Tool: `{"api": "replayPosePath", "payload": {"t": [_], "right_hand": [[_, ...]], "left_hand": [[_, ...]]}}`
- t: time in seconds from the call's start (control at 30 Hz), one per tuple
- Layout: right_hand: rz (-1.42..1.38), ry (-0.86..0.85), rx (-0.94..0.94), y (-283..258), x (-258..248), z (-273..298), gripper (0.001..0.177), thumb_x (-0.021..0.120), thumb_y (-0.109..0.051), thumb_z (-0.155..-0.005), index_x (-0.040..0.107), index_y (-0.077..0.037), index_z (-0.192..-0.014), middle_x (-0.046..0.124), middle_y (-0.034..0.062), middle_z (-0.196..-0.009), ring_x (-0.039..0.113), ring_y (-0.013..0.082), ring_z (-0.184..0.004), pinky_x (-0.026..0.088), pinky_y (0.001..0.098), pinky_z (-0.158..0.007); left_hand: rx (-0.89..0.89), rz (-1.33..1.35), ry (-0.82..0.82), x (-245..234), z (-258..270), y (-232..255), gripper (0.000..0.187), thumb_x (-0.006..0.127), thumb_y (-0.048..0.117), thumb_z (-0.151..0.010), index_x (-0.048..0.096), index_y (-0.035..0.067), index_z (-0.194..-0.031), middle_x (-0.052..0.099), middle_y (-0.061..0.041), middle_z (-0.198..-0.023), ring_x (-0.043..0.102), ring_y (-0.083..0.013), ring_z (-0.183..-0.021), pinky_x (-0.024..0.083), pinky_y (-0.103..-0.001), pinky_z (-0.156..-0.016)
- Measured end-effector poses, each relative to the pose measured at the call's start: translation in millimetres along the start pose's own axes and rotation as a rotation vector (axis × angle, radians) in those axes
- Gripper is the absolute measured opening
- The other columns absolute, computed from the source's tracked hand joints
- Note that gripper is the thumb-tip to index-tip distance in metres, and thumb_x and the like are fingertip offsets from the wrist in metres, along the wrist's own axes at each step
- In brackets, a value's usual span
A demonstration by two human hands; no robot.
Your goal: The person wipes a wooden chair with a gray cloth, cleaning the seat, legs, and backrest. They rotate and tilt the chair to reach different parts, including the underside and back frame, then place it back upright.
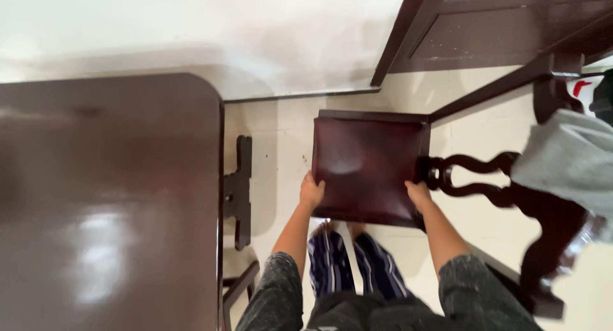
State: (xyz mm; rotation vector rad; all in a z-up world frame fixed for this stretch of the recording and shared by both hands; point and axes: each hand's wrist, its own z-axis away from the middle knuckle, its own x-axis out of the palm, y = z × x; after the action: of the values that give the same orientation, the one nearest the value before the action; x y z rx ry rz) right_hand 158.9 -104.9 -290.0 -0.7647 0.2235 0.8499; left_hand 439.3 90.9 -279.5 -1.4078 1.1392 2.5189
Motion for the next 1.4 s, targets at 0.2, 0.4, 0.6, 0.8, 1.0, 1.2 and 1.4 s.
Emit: {"api": "replayPosePath", "payload": {"t": [0.2, 0.4, 0.6, 0.8, 1.0, 1.2, 1.4], "right_hand": [[-0.073, 0.207, 0.181, 20, 38, -6, 0.078, 0.032, -0.060, -0.105, 0.047, 0.000, -0.151, 0.040, 0.0288, -0.159, 0.039, 0.0469, -0.144, 0.032, 0.0526, -0.119], [-0.035, 0.320, 0.386, 28, 38, -7, 0.080, 0.025, -0.067, -0.104, 0.052, -0.008, -0.150, 0.046, 0.0191, -0.156, 0.042, 0.0407, -0.145, 0.026, 0.0552, -0.122], [-0.334, 0.297, 0.378, 25, 25, -6, 0.086, 0.032, -0.069, -0.103, 0.051, 0.001, -0.148, 0.051, 0.0215, -0.153, 0.046, 0.0411, -0.142, 0.035, 0.0476, -0.119], [-1.256, 0.120, -0.060, 22, 22, 26, 0.068, 0.033, -0.056, -0.102, 0.044, -0.009, -0.151, 0.049, 0.0105, -0.154, 0.047, 0.0296, -0.142, 0.036, 0.0429, -0.120], [-1.530, -0.077, -0.482, 0, -5, 53, 0.058, 0.030, -0.042, -0.106, 0.046, -0.008, -0.150, 0.049, 0.0094, -0.154, 0.046, 0.0291, -0.144, 0.037, 0.0460, -0.123], [-1.237, -0.218, -0.897, -93, -64, 74, 0.053, 0.048, -0.037, -0.104, 0.050, -0.007, -0.148, 0.060, 0.0094, -0.137, 0.058, 0.0243, -0.126, 0.045, 0.0413, -0.113], [-1.158, -0.446, -0.770, -166, -102, 119, 0.045, 0.061, -0.033, -0.099, 0.057, -0.004, -0.134, 0.067, 0.0085, -0.122, 0.066, 0.0211, -0.112, 0.051, 0.0356, -0.102]], "left_hand": [[-0.381, 0.215, -0.093, 30, -27, -20, 0.083, 0.052, 0.057, -0.099, 0.033, -0.003, -0.153, 0.045, -0.028, -0.152, 0.041, -0.0417, -0.143, 0.031, -0.045, -0.119], [-0.464, 0.030, -0.079, 46, -27, -22, 0.079, 0.042, 0.065, -0.099, 0.050, -0.001, -0.141, 0.053, -0.027, -0.141, 0.050, -0.0438, -0.130, 0.040, -0.049, -0.109], [-0.397, 0.103, 0.052, 20, -18, -3, 0.073, 0.038, 0.065, -0.099, 0.067, 0.000, -0.118, 0.071, -0.022, -0.116, 0.065, -0.0392, -0.112, 0.049, -0.047, -0.099], [-0.235, 0.492, 0.331, -1, 8, -26, 0.067, 0.034, 0.055, -0.102, 0.072, 0.000, -0.106, 0.073, -0.020, -0.105, 0.066, -0.0367, -0.102, 0.049, -0.044, -0.095], [0.087, 1.029, 0.179, -52, 29, -33, 0.072, 0.021, 0.061, -0.110, 0.059, 0.007, -0.137, 0.059, -0.016, -0.137, 0.052, -0.0315, -0.128, 0.039, -0.043, -0.112], [-0.232, 1.689, -0.441, -162, 46, 21, 0.084, 0.029, 0.071, -0.092, 0.026, 0.026, -0.162, 0.034, -0.007, -0.164, 0.037, -0.0320, -0.142, 0.026, -0.057, -0.107], [0.107, 1.812, -0.575, -229, 71, 65, 0.090, 0.051, 0.016, -0.086, 0.017, 0.032, -0.169, 0.034, -0.005, -0.168, 0.038, -0.0260, -0.147, 0.028, -0.040, -0.123]]}}
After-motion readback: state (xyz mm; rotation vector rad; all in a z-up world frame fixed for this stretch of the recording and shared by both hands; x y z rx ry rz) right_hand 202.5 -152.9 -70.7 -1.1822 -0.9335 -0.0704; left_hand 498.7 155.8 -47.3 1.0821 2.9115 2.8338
